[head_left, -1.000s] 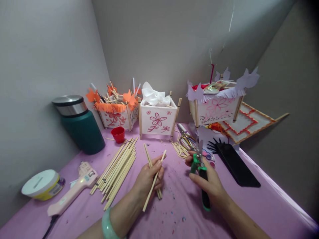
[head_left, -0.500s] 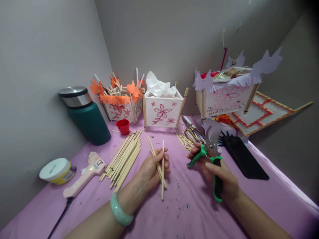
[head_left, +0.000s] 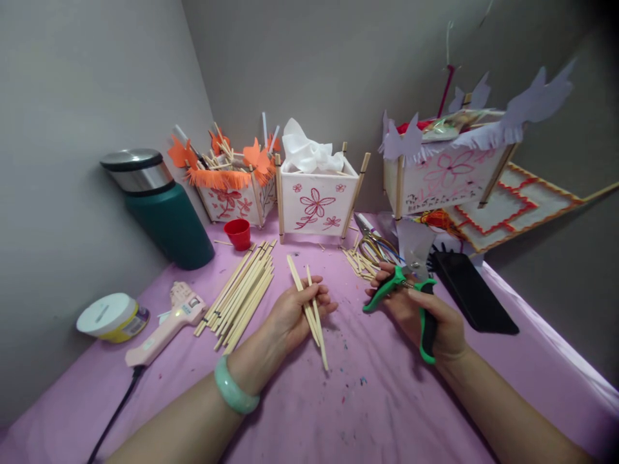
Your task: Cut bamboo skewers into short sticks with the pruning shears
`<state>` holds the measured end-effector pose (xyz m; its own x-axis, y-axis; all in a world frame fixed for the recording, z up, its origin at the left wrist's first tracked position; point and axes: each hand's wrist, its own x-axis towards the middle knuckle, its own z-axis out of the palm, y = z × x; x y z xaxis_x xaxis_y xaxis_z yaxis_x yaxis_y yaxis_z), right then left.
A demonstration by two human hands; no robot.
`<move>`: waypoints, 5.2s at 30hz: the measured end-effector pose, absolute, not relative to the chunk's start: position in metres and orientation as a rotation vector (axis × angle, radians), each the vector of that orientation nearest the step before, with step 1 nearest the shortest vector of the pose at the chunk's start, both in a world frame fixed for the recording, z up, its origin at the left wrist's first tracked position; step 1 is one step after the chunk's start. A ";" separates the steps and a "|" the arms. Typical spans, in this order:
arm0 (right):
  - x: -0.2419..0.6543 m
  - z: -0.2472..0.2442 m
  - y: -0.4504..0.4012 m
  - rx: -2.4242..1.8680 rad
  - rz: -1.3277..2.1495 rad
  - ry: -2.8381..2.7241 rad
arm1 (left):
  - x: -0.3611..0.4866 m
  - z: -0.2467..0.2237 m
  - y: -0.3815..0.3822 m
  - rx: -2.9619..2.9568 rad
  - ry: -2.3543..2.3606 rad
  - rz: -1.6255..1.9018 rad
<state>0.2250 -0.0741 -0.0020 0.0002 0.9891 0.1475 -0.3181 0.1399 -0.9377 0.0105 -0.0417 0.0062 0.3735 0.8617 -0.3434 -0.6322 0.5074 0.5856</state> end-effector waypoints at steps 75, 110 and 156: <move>0.225 -0.004 -0.089 -1.100 0.721 -1.691 | -0.018 0.046 -0.032 1.207 0.944 0.906; 0.185 -0.009 -0.101 -1.538 0.087 -2.041 | 0.008 0.024 -0.056 1.049 0.849 0.893; 0.182 -0.004 -0.098 -1.700 0.180 -2.055 | 0.017 0.009 -0.059 0.785 0.833 0.899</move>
